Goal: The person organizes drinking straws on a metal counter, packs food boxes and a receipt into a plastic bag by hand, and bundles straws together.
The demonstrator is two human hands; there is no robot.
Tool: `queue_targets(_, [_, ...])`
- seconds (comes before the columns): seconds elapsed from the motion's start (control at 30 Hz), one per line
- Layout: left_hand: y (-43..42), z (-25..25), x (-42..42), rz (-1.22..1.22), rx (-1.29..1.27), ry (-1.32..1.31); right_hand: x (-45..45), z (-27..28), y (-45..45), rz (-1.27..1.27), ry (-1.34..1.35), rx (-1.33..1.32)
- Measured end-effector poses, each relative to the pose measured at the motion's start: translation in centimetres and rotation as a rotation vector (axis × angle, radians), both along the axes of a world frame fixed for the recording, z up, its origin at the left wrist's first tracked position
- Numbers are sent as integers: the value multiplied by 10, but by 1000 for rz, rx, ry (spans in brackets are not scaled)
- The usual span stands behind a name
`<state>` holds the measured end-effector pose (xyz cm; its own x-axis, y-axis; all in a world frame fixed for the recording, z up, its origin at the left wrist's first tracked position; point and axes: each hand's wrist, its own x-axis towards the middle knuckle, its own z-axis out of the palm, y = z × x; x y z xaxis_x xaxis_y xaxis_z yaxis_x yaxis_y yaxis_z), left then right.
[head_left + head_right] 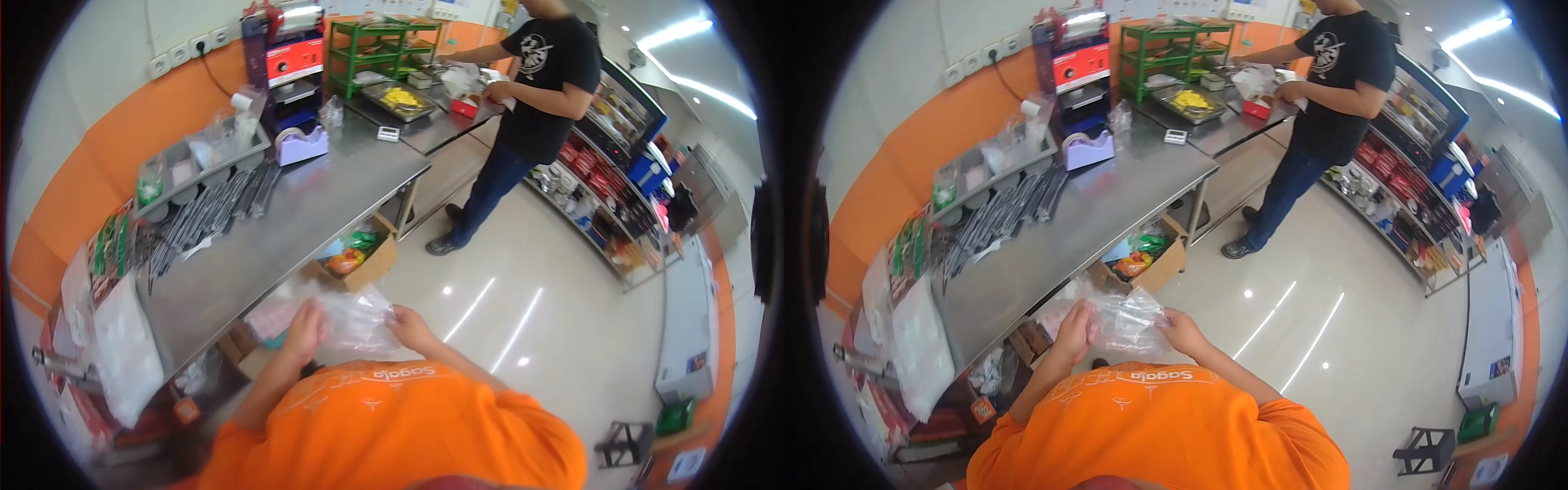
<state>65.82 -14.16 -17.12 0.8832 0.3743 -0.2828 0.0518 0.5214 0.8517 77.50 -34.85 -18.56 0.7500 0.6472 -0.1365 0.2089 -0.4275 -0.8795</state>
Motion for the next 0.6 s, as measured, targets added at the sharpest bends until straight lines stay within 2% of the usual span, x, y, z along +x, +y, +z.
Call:
queue_targets(0.1, [-18,10,-6,-15,176,115,20,9,-8,-160,-121,150])
queue_targets(0.17, [-10,-2,-13,-361,464,44,35,36,-16,-350,271,262])
queue_targets(0.23, [-20,14,-9,-435,510,5,41,45,-27,-435,310,400])
queue_targets(0.3, [-27,3,-9,-303,630,-185,45,51,-27,-529,609,848])
queue_targets(0.33, [-20,9,-10,-344,753,-59,37,65,-18,-594,646,964])
queue_targets(0.37, [-14,4,-9,-363,767,-74,29,72,-15,-605,633,987])
queue_targets(0.43, [-1,-17,-10,-100,1209,67,7,70,-11,-382,888,965])
queue_targets(0.47, [9,-30,-11,-108,1221,64,-3,59,-10,-209,831,812])
queue_targets(0.5, [20,-43,-10,-113,569,72,-12,45,-8,-40,767,661])
queue_targets(0.53, [28,-41,-9,-112,-80,82,-20,31,-6,-43,767,683])
queue_targets(0.57, [31,-38,-7,-122,-62,85,-25,17,-6,62,286,429])
queue_targets(0.6, [27,-25,-5,-68,-178,41,-27,3,-6,150,-192,157])
